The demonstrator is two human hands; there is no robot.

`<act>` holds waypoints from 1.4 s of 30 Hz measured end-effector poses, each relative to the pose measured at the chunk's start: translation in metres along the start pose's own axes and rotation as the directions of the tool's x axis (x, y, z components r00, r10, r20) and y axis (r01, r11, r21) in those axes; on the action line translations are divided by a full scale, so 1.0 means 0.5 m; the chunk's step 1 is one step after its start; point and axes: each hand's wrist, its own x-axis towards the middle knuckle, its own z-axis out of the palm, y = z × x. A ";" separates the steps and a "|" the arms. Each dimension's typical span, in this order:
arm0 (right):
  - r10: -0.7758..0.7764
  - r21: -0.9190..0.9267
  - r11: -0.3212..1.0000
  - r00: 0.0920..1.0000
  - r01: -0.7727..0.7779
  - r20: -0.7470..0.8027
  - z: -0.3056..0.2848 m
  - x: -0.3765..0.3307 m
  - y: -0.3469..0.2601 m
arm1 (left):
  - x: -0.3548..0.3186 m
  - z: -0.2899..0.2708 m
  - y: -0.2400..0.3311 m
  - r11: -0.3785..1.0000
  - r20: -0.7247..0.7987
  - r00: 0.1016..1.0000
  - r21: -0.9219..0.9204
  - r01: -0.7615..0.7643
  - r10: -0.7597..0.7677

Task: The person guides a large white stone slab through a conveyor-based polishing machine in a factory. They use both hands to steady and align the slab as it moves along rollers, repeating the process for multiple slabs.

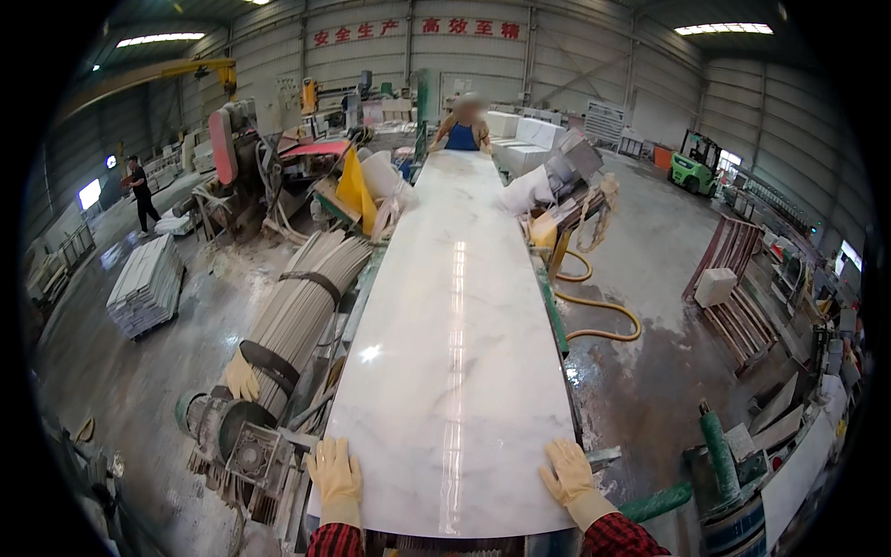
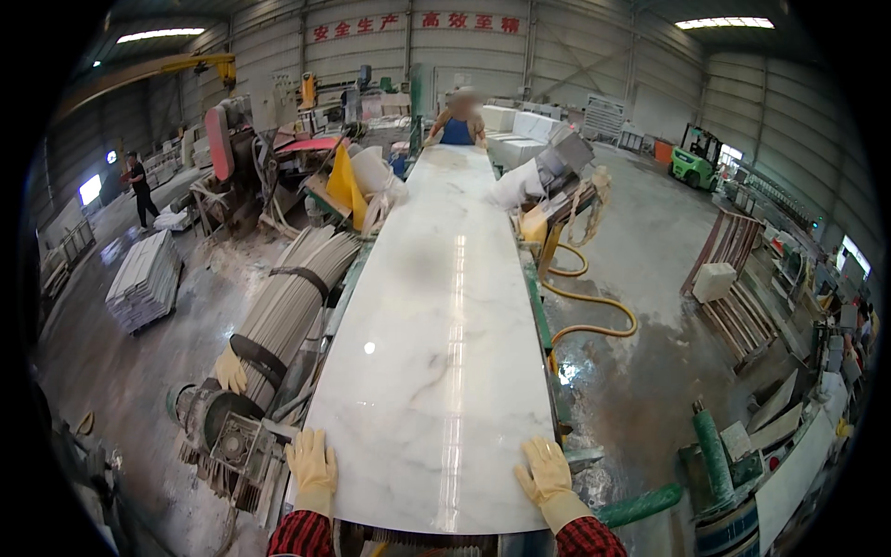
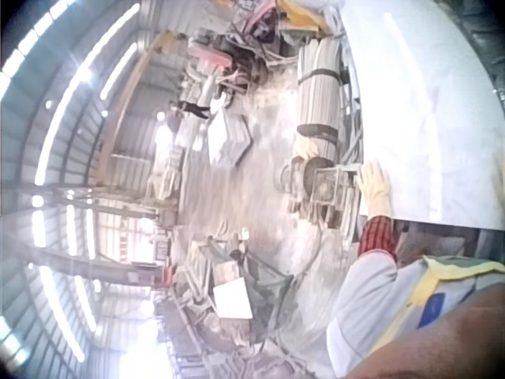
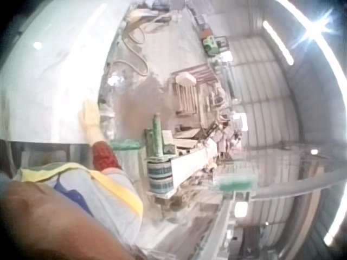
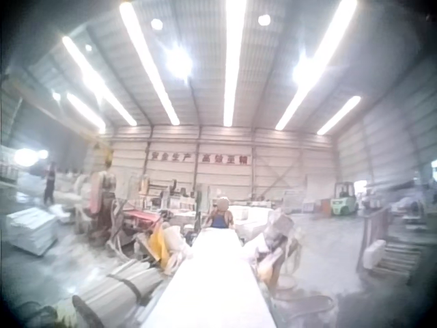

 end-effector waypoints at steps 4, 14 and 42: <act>0.016 0.026 1.000 1.000 -0.016 0.000 -0.018 -0.004 -0.007 | 0.007 -0.009 0.010 1.000 0.003 1.000 -0.009 -0.012 0.012; -0.019 0.036 0.999 0.997 0.022 -0.072 0.000 -0.015 0.003 | 0.012 -0.032 0.018 1.000 0.016 1.000 -0.009 -0.001 0.001; -0.001 0.034 0.999 0.997 0.003 -0.071 -0.018 -0.042 -0.008 | -0.021 -0.005 -0.005 0.995 -0.087 0.993 -0.057 -0.083 0.078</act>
